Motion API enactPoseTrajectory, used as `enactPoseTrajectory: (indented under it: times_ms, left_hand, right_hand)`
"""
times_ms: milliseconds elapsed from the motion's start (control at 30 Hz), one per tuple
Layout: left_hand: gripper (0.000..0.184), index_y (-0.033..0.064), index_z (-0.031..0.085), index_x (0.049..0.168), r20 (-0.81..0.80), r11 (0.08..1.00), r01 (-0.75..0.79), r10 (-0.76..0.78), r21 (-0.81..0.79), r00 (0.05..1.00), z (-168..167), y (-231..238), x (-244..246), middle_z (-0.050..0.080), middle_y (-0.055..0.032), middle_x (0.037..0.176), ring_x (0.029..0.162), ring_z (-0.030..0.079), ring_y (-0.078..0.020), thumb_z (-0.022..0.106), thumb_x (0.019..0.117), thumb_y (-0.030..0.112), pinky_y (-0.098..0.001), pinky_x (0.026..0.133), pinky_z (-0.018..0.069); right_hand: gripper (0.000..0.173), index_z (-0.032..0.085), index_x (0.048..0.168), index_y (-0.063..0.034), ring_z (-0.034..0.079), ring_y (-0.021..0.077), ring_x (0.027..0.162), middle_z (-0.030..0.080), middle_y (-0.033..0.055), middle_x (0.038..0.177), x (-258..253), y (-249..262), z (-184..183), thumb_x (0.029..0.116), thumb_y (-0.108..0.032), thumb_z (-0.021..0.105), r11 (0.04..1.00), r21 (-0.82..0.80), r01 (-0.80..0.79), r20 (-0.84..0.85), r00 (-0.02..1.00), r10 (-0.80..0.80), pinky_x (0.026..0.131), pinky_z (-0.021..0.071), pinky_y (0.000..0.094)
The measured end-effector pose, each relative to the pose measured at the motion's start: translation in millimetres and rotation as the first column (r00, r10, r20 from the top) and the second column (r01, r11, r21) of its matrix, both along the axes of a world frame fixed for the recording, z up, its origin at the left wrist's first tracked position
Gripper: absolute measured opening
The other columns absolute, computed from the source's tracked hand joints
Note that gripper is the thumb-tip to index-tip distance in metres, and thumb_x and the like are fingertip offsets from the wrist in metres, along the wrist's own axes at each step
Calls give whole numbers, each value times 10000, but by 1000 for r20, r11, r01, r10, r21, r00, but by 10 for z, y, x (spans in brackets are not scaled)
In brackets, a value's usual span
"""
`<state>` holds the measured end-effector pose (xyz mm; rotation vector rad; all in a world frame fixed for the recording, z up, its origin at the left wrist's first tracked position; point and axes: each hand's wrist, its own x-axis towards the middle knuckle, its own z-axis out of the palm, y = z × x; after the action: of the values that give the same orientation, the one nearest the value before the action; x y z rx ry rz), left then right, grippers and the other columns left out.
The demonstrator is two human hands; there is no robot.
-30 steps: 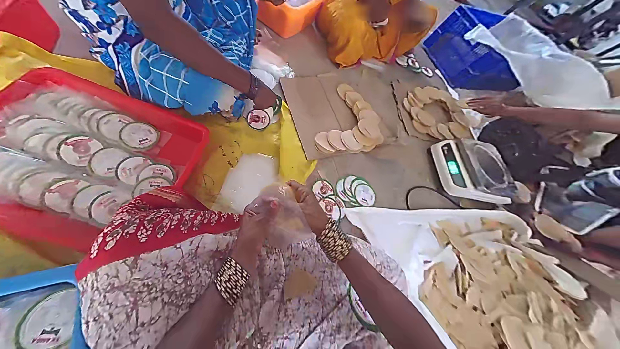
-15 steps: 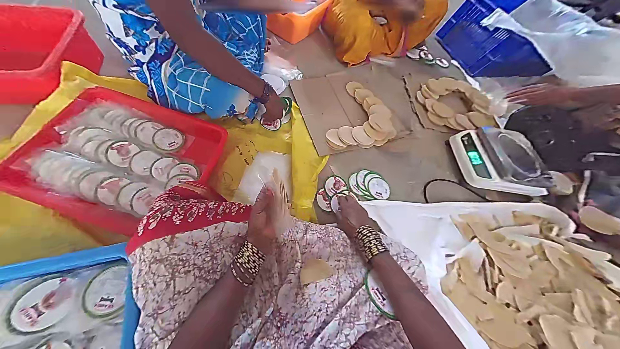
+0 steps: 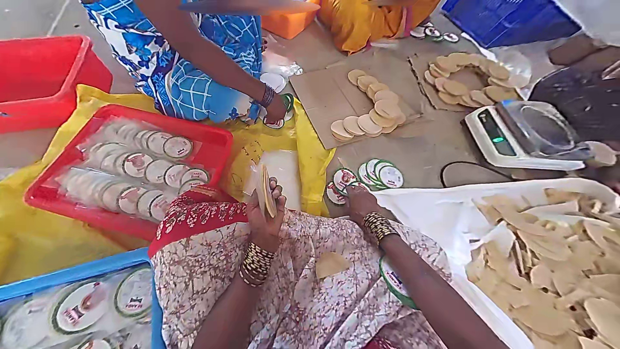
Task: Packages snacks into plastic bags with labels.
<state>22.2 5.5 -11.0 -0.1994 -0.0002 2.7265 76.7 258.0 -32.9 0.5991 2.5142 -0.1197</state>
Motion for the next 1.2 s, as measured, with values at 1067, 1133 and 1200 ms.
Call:
enactPoseTrajectory:
  times_ms: [1067,1133,1200]
  left_hand:
    - [199,85,665,1034,-240,806,147,-337,-573,911,-85,233,288,737,-7,895,833,710,-103,471,995,71,-295,808,599]
    - [180,55,670,1083,-350,697,10,-372,-717,859,-86,231,324,727,10,978,901,684,-67,517,988,70,-265,853,568]
    - [345,-38,638,1250,-435,543,-152,-442,-826,784,-111,184,335,581,-98,1408,1281,548,-122,577,990,180,-308,1095,448]
  right_hand:
    - [549,492,1380,57,679,151,1003,677,165,1166,286,-847,668,921,-142,717,422,-906,42,-303,634,-712,884,566,322]
    - [335,648,1152,46,707,85,843,734,87,950,285,-889,575,840,-31,743,359,-933,-9,-301,563,-770,790,596,268]
    - [255,688,1069,15,704,62,811,741,47,896,274,-826,539,830,-52,743,428,-901,-65,-400,503,-766,774,599,268]
